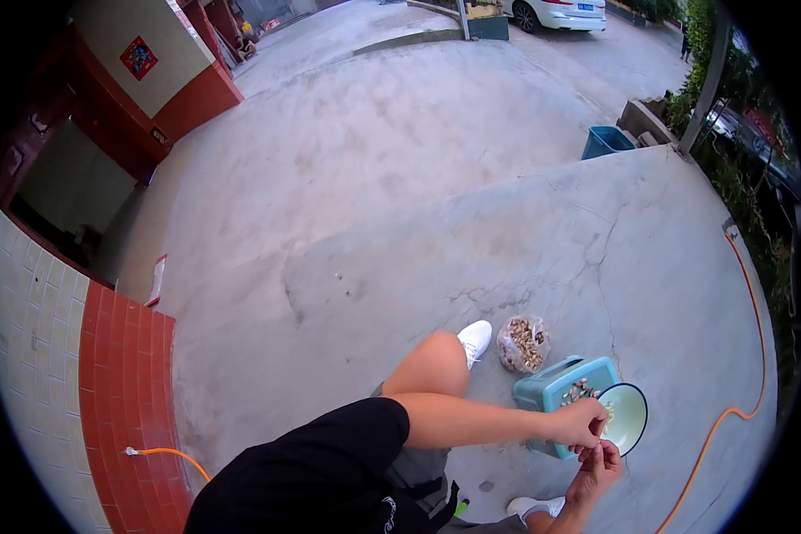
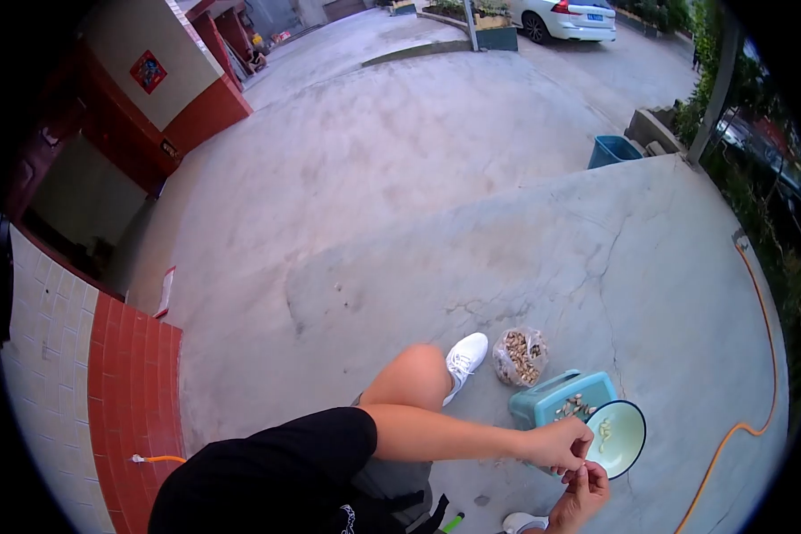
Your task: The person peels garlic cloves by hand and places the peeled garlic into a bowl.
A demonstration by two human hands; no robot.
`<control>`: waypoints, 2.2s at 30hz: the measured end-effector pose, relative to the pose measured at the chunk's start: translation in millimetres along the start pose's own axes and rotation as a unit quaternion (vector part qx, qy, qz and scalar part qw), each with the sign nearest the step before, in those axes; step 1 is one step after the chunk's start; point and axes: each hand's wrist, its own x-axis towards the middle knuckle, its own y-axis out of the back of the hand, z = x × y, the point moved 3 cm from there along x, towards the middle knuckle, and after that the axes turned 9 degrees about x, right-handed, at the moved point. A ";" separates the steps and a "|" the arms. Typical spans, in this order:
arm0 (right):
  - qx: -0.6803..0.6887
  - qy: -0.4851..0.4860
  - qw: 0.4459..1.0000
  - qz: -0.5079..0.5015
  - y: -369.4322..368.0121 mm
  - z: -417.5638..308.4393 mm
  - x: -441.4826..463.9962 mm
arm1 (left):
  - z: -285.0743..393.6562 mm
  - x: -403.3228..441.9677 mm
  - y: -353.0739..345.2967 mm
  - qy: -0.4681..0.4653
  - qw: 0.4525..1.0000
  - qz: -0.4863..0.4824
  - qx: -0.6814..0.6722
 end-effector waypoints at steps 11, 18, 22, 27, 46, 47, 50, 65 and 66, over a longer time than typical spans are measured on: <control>-0.004 0.013 1.000 0.015 -10.2 -3.8 -5.3 | -1.5 -1.5 -2.6 -0.025 0.999 0.013 0.020; 0.011 0.026 0.999 0.033 -7.6 -1.0 -8.7 | 0.2 -1.2 -4.4 -0.049 0.997 0.030 0.059; 0.006 0.027 0.999 0.033 -6.4 -2.0 -10.8 | -2.3 -1.3 -8.2 -0.063 0.996 0.032 0.047; 0.005 0.024 0.999 0.031 -4.5 -3.9 -9.6 | -0.4 -2.2 -10.8 -0.050 0.998 0.037 0.027; -0.185 0.136 0.973 0.037 -24.3 -44.3 42.8 | -14.6 15.3 10.1 0.023 0.963 0.054 -0.261; -0.193 0.202 0.960 0.013 -59.4 -76.2 43.6 | -8.4 13.2 11.3 0.006 0.965 0.067 -0.253; -0.224 0.323 0.903 -0.176 -195.5 -160.5 20.9 | 5.1 3.0 16.8 0.002 0.968 0.091 -0.233; -0.523 0.334 0.594 -0.512 -382.8 -247.8 -43.0 | 25.4 -6.2 18.5 -0.030 0.975 0.047 -0.217; -0.524 0.340 0.594 -0.508 -385.0 -245.3 -44.3 | 25.9 -7.1 16.9 -0.030 0.974 0.043 -0.221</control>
